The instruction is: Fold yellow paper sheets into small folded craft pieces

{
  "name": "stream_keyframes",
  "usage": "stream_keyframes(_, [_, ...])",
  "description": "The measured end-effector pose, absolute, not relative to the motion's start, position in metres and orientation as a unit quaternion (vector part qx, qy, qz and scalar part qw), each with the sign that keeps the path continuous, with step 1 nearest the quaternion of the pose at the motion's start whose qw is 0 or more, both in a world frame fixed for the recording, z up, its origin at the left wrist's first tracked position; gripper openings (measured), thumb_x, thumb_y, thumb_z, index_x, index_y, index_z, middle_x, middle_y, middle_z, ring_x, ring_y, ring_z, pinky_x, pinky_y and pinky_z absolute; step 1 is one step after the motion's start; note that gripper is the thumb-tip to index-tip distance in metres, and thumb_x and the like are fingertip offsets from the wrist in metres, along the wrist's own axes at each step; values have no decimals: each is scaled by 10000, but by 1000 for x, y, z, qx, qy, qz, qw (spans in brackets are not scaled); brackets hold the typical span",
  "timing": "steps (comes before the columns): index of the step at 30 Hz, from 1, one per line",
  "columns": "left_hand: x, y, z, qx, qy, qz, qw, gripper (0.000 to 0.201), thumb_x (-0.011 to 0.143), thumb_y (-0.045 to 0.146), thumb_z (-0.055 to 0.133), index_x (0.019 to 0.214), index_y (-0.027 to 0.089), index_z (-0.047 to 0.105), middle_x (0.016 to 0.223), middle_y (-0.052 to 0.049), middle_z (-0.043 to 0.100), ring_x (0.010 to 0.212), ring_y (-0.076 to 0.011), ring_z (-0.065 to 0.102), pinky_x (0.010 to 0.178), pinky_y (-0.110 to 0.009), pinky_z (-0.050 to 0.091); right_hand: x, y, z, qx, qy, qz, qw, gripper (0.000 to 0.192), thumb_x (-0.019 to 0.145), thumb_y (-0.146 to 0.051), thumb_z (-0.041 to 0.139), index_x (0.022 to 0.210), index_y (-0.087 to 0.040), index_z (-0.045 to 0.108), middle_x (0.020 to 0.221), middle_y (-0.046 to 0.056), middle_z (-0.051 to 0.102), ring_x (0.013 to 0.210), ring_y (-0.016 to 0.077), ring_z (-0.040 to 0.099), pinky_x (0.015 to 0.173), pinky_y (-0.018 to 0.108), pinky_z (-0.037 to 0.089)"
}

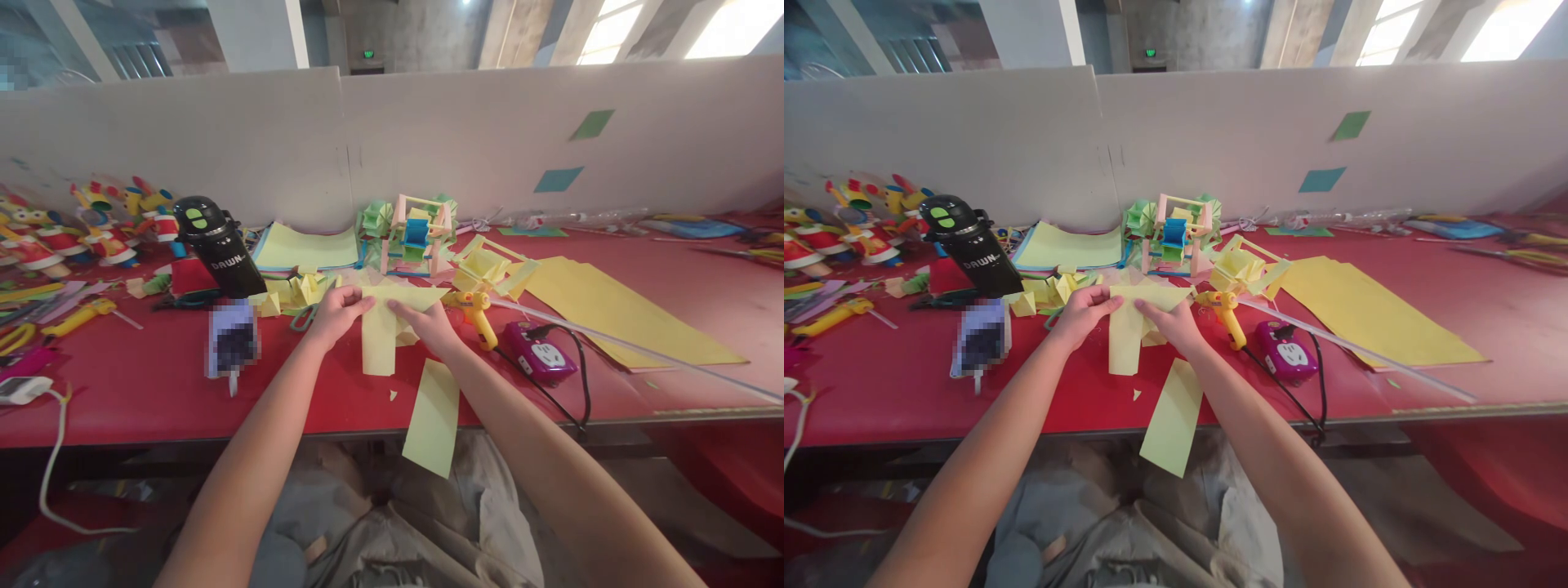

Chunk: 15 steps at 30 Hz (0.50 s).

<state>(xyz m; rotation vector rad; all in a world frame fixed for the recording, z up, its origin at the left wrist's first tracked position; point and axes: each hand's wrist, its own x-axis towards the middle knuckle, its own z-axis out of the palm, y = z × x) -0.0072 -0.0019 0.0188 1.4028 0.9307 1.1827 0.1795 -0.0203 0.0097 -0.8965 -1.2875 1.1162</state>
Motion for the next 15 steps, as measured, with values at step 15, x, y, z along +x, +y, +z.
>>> stream_keyframes(15, [-9,0,17,588,406,488,502,320,679,428,815,731,162,643,721,3,652,713,-162,608,706,-296,480,180,-20,9,-378,-553,477,569,337,714,-444,804,912,-183,724,1060,94,746,994,272,687,857,405,556])
